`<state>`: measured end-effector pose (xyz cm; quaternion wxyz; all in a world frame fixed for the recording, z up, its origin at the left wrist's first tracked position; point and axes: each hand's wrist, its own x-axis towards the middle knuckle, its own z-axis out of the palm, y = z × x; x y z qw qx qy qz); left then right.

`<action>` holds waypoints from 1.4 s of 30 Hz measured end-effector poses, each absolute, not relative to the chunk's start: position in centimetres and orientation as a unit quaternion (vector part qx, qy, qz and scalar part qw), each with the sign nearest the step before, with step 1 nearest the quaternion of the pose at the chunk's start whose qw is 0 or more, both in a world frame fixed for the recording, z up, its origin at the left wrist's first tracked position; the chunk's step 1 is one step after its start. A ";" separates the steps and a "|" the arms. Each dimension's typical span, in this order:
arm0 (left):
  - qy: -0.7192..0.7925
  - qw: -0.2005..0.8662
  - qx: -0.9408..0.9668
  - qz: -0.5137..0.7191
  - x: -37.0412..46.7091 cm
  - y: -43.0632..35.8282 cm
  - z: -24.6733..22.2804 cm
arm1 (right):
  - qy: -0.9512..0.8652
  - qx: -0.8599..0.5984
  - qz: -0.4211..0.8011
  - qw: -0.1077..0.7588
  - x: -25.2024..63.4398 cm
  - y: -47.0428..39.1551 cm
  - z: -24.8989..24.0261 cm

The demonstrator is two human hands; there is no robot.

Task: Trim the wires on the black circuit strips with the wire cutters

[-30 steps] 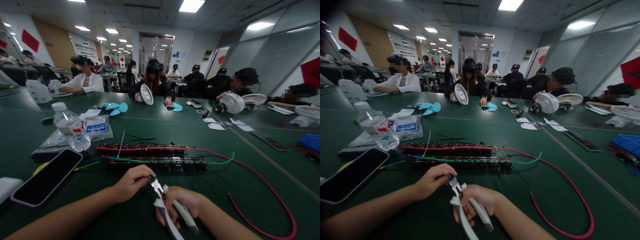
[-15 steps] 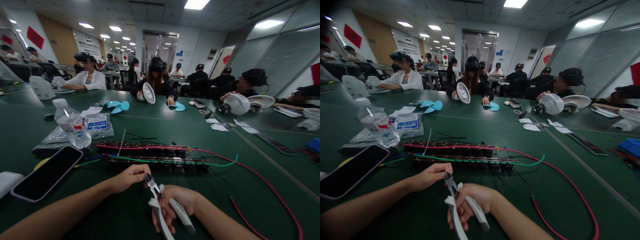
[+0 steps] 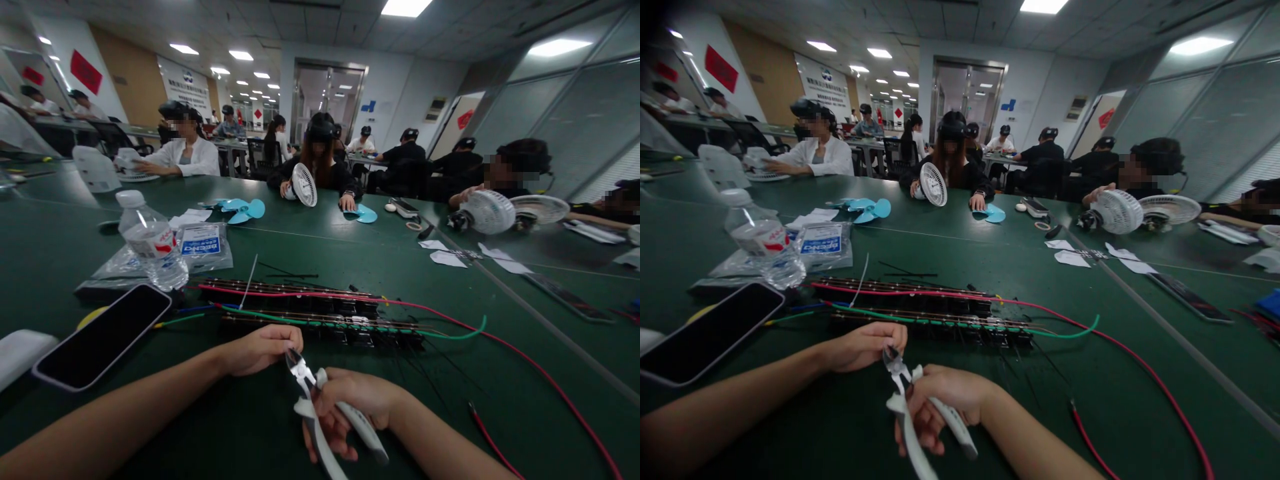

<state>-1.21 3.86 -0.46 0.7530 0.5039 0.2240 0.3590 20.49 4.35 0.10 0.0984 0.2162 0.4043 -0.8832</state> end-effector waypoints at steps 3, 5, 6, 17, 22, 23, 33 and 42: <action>0.210 0.762 0.499 0.355 -1.3 4.0 -0.5 | 0.407 0.225 -0.880 0.098 20.5 4.6 0.2; 0.194 0.773 0.490 0.355 -1.3 4.0 -0.5 | 0.410 0.229 -0.878 0.093 20.6 4.9 0.4; 0.187 0.777 0.485 0.354 -1.3 4.0 -0.5 | 0.413 0.232 -0.876 0.092 20.7 5.1 0.5; 0.179 0.786 0.471 0.358 -1.4 4.2 -0.6 | 0.421 0.242 -0.855 0.181 20.4 7.0 1.2; 0.178 0.784 0.477 0.356 -1.4 4.2 -0.5 | 0.431 0.262 -0.849 0.156 20.6 6.5 1.2; 0.178 0.783 0.477 0.356 -1.4 4.2 -0.5 | 0.432 0.265 -0.848 0.154 20.6 6.4 1.3; 0.188 0.782 0.471 0.362 -1.3 4.2 -0.7 | 0.447 0.249 -0.844 0.163 20.7 6.6 1.9; 0.192 0.787 0.468 0.354 -1.4 4.0 -0.6 | 0.454 0.228 -0.843 0.175 20.5 7.1 1.5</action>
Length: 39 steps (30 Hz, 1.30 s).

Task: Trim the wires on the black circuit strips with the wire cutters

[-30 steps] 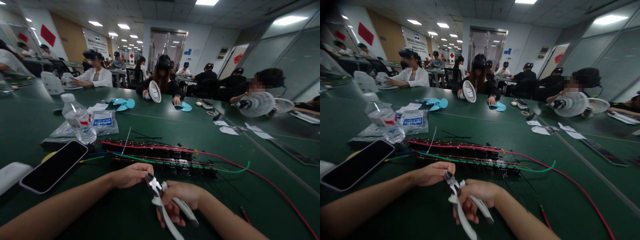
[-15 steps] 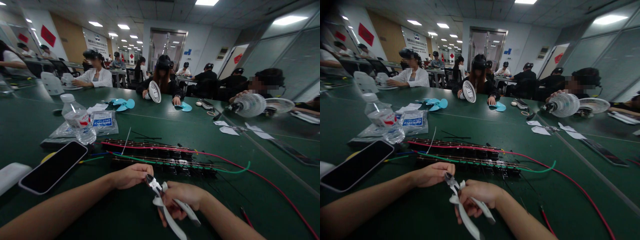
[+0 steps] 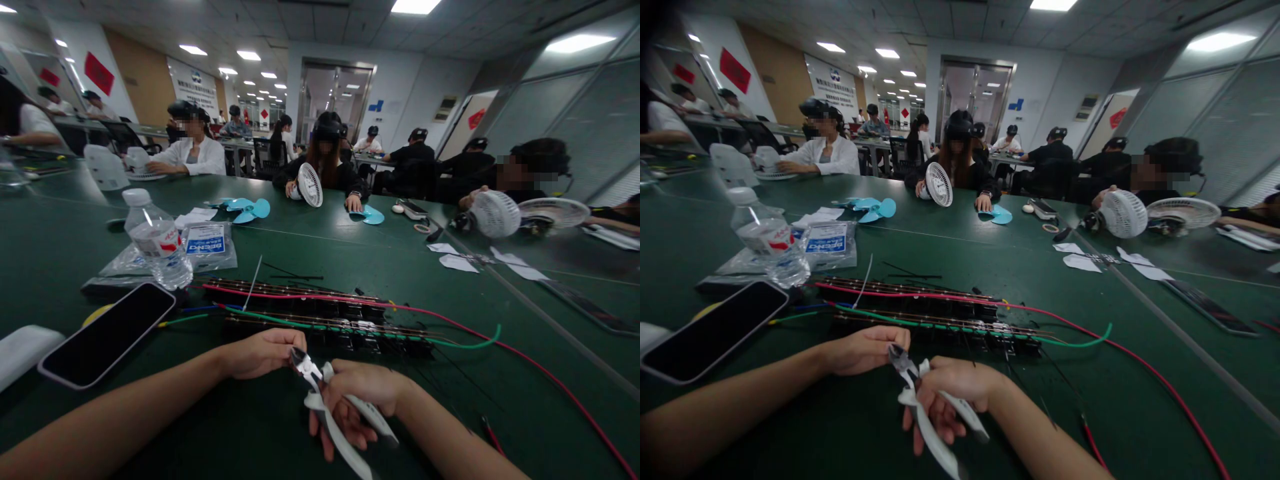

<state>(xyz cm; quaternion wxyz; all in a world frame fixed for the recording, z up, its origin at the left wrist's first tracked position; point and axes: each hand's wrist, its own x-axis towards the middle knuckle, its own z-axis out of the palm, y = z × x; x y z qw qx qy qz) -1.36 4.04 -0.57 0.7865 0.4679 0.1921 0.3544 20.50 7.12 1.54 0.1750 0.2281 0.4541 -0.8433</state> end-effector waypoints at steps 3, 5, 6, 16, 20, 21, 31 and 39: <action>0.199 0.783 0.473 0.350 -1.4 4.1 -0.5 | 0.472 0.249 -0.831 0.158 20.5 6.8 1.6; 0.199 0.782 0.477 0.349 -1.3 4.1 -0.4 | 0.483 0.267 -0.821 0.146 20.4 6.5 1.9; 0.198 0.781 0.479 0.348 -1.3 4.1 -0.4 | 0.490 0.277 -0.814 0.142 20.4 6.3 2.0; 0.194 0.772 0.489 0.357 -1.4 4.0 -0.6 | 0.522 0.310 -0.784 0.131 20.0 5.6 3.0; 0.195 0.771 0.490 0.357 -1.4 4.0 -0.6 | 0.527 0.327 -0.775 0.119 19.9 5.3 3.0; 0.196 0.770 0.490 0.357 -1.4 4.0 -0.6 | 0.527 0.330 -0.774 0.118 19.8 5.2 3.0; 0.202 0.769 0.480 0.371 -1.3 3.8 -0.7 | 0.509 0.299 -0.798 0.122 20.0 5.6 2.7; 0.269 0.651 0.614 0.356 -0.7 3.5 -0.1 | 0.578 0.325 -0.725 0.185 21.0 6.1 4.0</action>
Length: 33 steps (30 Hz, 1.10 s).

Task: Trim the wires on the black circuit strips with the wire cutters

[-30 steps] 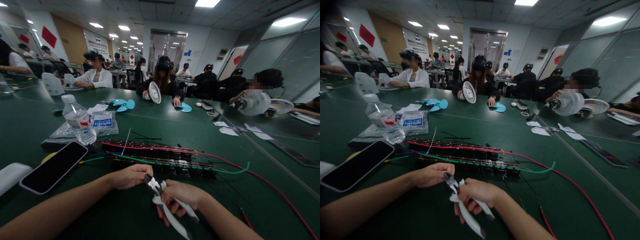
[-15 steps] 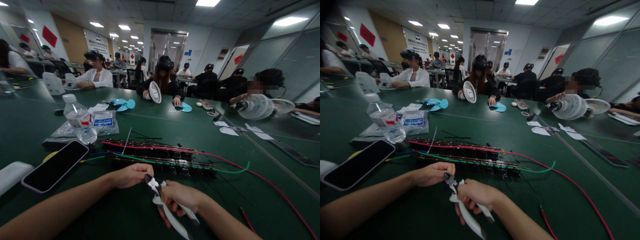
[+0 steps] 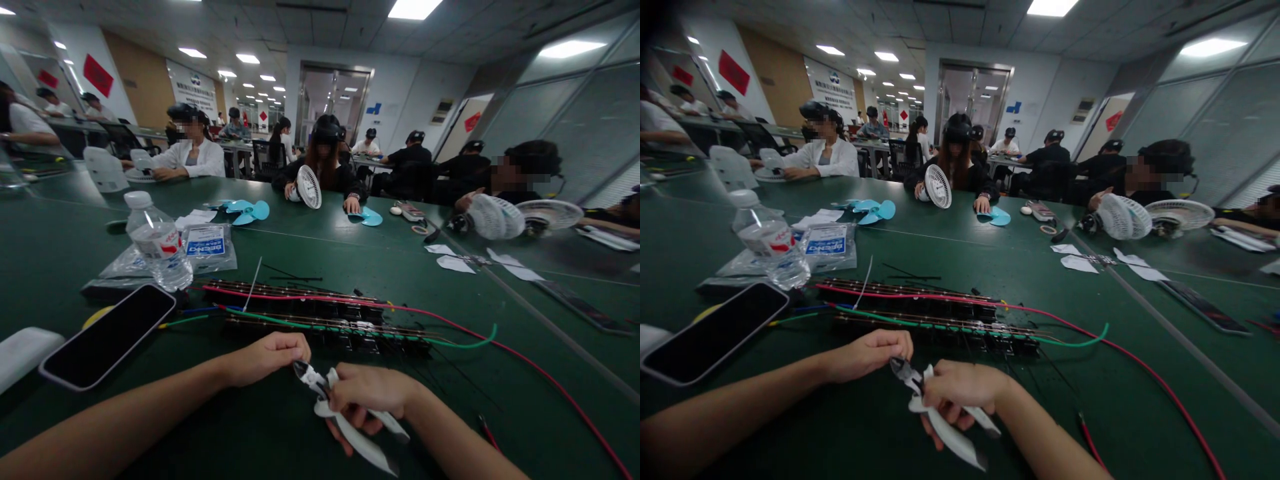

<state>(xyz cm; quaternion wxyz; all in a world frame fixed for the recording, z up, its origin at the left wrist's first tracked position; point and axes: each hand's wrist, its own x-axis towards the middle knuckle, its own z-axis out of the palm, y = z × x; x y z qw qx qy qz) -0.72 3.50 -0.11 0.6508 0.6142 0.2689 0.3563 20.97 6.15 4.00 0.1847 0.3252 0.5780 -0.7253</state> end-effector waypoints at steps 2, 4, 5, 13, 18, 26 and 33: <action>0.279 0.597 0.674 0.333 -0.7 3.3 0.4 | 0.643 0.368 -0.639 0.205 21.1 5.9 5.4; 0.284 0.552 0.715 0.322 -0.7 3.0 0.9 | 0.713 0.393 -0.540 0.213 21.3 5.5 7.0; 0.286 0.530 0.732 0.319 -0.6 2.9 1.1 | 0.747 0.401 -0.486 0.213 21.3 5.3 7.7; 0.299 0.449 0.788 0.298 -0.3 2.0 1.8 | 0.868 0.448 -0.132 0.168 21.1 2.1 9.8; 0.302 0.421 0.800 0.301 -0.3 1.9 1.6 | 0.851 0.486 -0.081 0.180 20.2 0.8 9.2; 0.340 0.409 0.767 0.359 -0.2 1.7 0.7 | 0.846 0.487 -0.061 0.208 20.4 0.7 9.3; 0.375 0.333 0.750 0.432 -0.2 2.0 -0.3 | 0.869 0.446 -0.127 0.170 21.1 1.0 10.7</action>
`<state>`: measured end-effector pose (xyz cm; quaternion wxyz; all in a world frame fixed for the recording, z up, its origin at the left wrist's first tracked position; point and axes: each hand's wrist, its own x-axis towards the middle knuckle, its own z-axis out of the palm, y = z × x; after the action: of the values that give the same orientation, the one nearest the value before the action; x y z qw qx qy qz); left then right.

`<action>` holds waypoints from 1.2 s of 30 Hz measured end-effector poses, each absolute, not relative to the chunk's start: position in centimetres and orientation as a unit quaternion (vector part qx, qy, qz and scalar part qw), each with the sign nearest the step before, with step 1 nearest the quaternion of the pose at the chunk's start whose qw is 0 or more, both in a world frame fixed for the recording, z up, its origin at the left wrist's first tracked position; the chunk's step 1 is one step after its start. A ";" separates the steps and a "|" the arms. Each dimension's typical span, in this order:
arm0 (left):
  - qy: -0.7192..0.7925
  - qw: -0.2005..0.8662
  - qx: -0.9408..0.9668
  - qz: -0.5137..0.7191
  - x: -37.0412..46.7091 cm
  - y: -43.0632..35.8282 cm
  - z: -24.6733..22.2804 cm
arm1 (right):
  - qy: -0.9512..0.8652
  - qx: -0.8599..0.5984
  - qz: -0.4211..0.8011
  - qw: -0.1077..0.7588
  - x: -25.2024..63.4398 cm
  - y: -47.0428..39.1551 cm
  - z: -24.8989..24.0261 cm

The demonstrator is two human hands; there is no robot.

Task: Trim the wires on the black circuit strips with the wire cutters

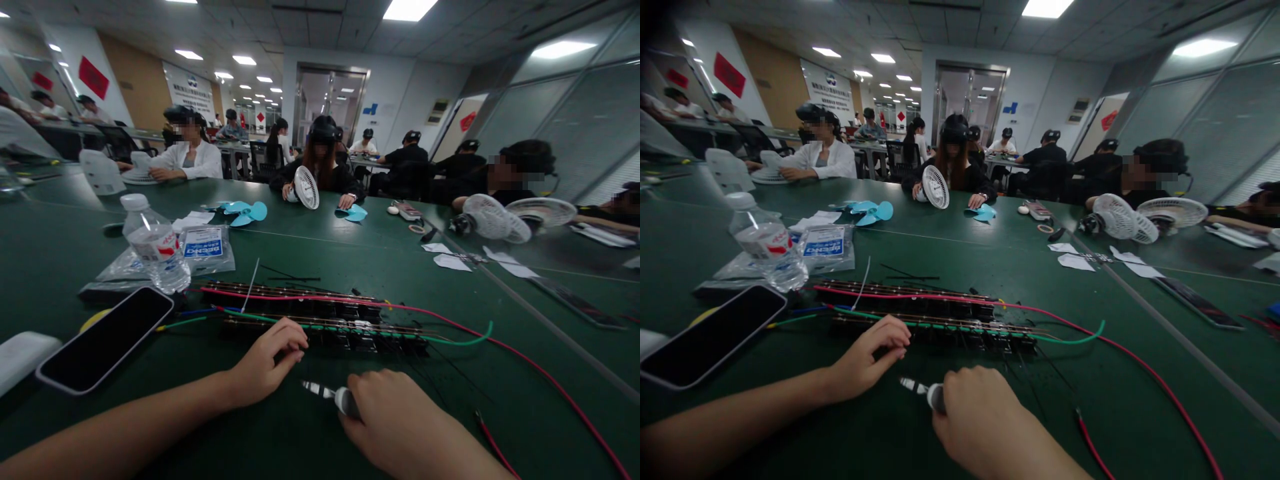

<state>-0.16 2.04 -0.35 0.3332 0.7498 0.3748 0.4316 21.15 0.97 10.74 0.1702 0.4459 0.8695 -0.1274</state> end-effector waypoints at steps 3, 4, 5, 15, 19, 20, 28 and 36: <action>0.392 0.328 0.743 0.432 -0.1 2.0 -0.2 | 0.861 0.445 -0.209 0.131 21.4 1.6 10.7; 0.398 0.332 0.737 0.435 -0.1 2.0 -0.2 | 0.855 0.444 -0.244 0.114 21.5 1.9 10.5; 0.401 0.337 0.730 0.439 -0.1 2.0 -0.3 | 0.841 0.446 -0.288 0.100 21.5 2.2 10.2; 0.368 0.359 0.679 0.524 -0.4 2.5 -0.7 | 0.448 0.266 -0.854 -0.013 19.3 2.4 2.7; 0.359 0.368 0.691 0.508 -0.4 2.5 -0.6 | 0.376 0.212 -0.902 -0.017 19.3 2.0 1.6; 0.359 0.370 0.694 0.503 -0.4 2.5 -0.5 | 0.374 0.211 -0.903 -0.016 19.3 2.1 1.6; 0.361 0.411 0.688 0.477 -0.2 2.4 -0.4 | 0.371 0.171 -0.912 0.043 19.6 2.8 1.3; 0.397 0.471 0.635 0.467 -0.2 2.3 -0.4 | 0.414 0.181 -0.890 0.057 20.0 3.4 1.4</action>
<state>-0.16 2.28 -0.41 0.4707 0.6350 0.3970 0.4666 19.99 3.44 1.42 0.0573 0.1810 0.4143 -0.8901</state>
